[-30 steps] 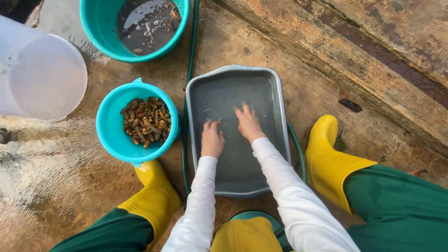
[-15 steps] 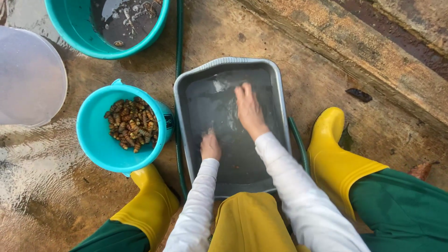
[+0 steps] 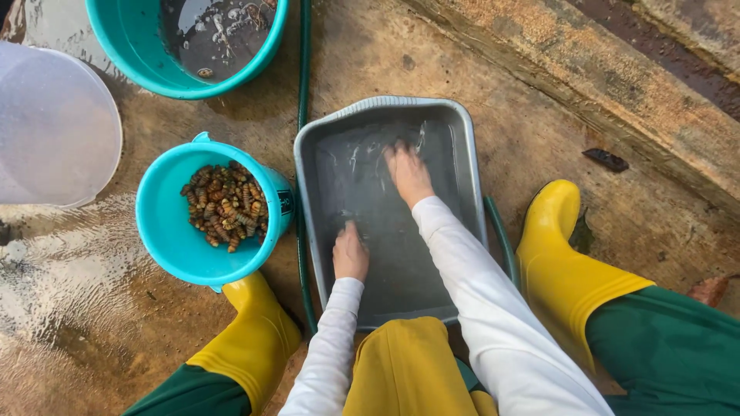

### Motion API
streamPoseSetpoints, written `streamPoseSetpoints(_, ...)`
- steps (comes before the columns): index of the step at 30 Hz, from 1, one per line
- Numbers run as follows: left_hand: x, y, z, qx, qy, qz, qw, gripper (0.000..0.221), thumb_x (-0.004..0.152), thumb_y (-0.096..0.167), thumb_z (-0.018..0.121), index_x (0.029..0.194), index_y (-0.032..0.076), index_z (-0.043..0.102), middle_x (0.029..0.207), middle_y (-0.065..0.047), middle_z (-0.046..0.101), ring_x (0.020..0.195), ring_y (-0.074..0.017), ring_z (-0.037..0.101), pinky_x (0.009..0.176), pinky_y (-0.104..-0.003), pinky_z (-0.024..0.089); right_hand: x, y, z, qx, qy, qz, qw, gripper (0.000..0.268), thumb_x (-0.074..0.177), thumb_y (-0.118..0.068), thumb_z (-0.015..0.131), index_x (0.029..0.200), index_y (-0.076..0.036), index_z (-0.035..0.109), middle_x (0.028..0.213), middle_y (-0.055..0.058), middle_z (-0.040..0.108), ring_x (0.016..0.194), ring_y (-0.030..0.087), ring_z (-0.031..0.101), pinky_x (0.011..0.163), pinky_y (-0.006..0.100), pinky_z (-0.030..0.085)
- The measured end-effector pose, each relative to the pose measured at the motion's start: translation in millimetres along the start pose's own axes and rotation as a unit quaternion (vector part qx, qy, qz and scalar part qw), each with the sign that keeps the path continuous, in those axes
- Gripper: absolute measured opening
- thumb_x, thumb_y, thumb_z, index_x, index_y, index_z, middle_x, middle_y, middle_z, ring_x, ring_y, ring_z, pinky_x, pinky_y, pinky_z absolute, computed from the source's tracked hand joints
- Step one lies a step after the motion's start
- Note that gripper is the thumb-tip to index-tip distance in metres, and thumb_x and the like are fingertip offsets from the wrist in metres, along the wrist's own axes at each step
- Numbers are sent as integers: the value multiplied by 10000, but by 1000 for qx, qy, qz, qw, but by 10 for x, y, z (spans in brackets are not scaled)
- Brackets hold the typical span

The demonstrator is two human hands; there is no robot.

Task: Washing turmeric roots in a basin and bucket using water and manual scrubbing.

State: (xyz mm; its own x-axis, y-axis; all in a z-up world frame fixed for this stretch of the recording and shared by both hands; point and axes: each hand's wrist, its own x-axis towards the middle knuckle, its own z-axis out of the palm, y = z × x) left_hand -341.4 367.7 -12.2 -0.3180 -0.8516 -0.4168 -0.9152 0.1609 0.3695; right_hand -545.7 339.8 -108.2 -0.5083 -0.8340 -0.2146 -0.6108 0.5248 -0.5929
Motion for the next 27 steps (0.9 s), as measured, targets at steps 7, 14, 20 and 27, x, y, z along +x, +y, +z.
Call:
streamPoseSetpoints(7, 21, 86, -98, -69, 70, 84, 992, 232, 831, -43, 645, 1048, 11, 583, 968, -250, 695, 926, -479, 674, 780, -546, 533, -670, -60, -171, -13, -52, -46, 998, 233, 791, -5, 728, 1015, -32, 670, 1045, 216, 674, 995, 430, 673, 848, 505, 546)
streamPoseSetpoints(14, -67, 222, -748, -178, 119, 92, 973, 110, 871, 18, 702, 966, 24, 647, 829, -144, 737, 753, -287, 754, 695, -382, 589, -1176, -483, -451, 120, -25, 27, 992, 129, 776, -39, 781, 883, -56, 711, 923, 178, 698, 931, 395, 678, 821, 513, 527)
streamPoseSetpoints(20, -111, -30, -1978, -166, 282, 140, 934, 119, 985, 33, 678, 1101, 54, 694, 1052, -104, 748, 862, -174, 719, 757, -318, 591, -1366, -2340, -1251, 293, 96, -153, 939, 127, 883, -68, 697, 965, 2, 629, 1026, 189, 632, 987, 406, 640, 857, 479, 536)
streamPoseSetpoints(27, -270, -402, -2365, -200, 374, 154, 893, 510, 1078, 25, 606, 1542, -18, 397, 1549, -227, 447, 1222, -264, 605, 902, -336, 543, -1479, -2775, -1014, 306, 119, -244, 912, 441, 941, -115, 667, 1330, 84, 609, 1311, 321, 552, 1180, 458, 579, 989, 471, 493)
